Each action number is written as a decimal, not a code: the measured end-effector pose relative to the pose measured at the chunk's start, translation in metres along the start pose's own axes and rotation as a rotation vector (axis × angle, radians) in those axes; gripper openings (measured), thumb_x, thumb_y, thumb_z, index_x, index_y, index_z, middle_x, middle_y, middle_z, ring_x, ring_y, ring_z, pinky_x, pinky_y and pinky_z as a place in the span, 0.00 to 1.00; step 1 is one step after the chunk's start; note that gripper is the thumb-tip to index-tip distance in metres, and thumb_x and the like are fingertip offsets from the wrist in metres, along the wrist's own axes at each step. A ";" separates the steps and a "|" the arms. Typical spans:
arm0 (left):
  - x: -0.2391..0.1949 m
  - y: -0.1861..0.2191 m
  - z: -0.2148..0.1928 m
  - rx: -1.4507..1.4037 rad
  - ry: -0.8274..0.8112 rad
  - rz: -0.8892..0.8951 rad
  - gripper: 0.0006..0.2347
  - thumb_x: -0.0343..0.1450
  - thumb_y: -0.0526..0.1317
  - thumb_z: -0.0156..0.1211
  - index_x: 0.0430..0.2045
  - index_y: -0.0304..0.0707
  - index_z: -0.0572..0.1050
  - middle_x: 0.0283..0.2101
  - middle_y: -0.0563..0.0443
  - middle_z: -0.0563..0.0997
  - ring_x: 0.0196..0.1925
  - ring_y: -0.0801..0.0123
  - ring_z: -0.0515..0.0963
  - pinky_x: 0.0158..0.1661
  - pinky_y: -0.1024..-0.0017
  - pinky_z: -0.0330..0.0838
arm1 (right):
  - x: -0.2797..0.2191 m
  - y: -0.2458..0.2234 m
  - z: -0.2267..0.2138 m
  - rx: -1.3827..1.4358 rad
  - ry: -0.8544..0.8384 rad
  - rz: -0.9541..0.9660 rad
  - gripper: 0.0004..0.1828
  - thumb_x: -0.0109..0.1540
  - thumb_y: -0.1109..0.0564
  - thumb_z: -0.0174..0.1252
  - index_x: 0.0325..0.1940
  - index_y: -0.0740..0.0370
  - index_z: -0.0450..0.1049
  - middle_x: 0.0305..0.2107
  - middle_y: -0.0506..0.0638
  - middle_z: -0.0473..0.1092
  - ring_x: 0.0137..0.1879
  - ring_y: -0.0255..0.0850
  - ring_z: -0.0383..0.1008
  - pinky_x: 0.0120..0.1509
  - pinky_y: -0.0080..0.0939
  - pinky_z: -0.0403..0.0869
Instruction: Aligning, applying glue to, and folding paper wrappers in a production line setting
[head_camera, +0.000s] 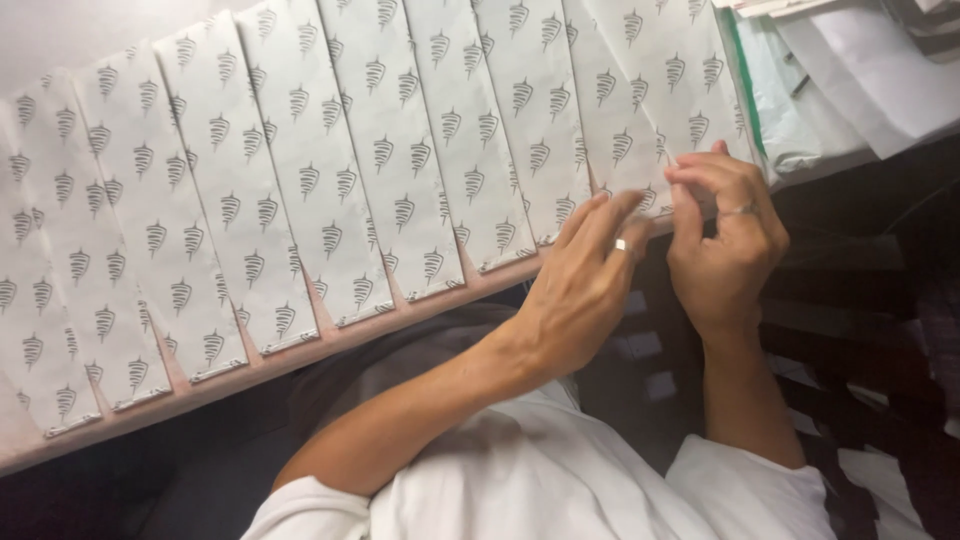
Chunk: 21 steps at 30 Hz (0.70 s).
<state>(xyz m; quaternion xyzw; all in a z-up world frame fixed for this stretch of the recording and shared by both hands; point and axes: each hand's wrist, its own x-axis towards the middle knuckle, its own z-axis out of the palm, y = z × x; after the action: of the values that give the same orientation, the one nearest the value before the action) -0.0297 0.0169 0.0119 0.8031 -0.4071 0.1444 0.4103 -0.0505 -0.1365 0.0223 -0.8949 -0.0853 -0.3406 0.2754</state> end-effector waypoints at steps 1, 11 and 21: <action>-0.009 -0.001 -0.001 -0.131 0.016 0.018 0.09 0.77 0.22 0.51 0.51 0.18 0.67 0.58 0.23 0.68 0.59 0.37 0.74 0.67 0.45 0.66 | 0.001 -0.004 -0.001 -0.011 0.021 -0.043 0.04 0.71 0.79 0.56 0.46 0.80 0.75 0.43 0.69 0.73 0.51 0.60 0.75 0.69 0.61 0.77; -0.022 -0.033 -0.052 -0.023 -0.002 0.006 0.08 0.74 0.18 0.54 0.44 0.18 0.66 0.52 0.26 0.68 0.56 0.41 0.73 0.65 0.45 0.66 | 0.015 -0.013 0.003 0.353 -0.366 -0.151 0.13 0.66 0.76 0.61 0.54 0.74 0.73 0.53 0.63 0.73 0.60 0.55 0.77 0.76 0.53 0.74; -0.015 -0.036 -0.059 -0.003 0.002 0.116 0.07 0.75 0.20 0.50 0.27 0.22 0.64 0.43 0.35 0.73 0.56 0.43 0.71 0.61 0.41 0.71 | 0.018 -0.011 0.002 0.324 -0.356 -0.175 0.07 0.66 0.73 0.62 0.47 0.74 0.74 0.50 0.62 0.76 0.58 0.54 0.79 0.72 0.48 0.76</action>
<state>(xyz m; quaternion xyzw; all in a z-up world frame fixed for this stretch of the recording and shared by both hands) -0.0053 0.0827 0.0200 0.7774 -0.4530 0.1681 0.4027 -0.0396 -0.1273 0.0375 -0.8742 -0.2629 -0.1820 0.3654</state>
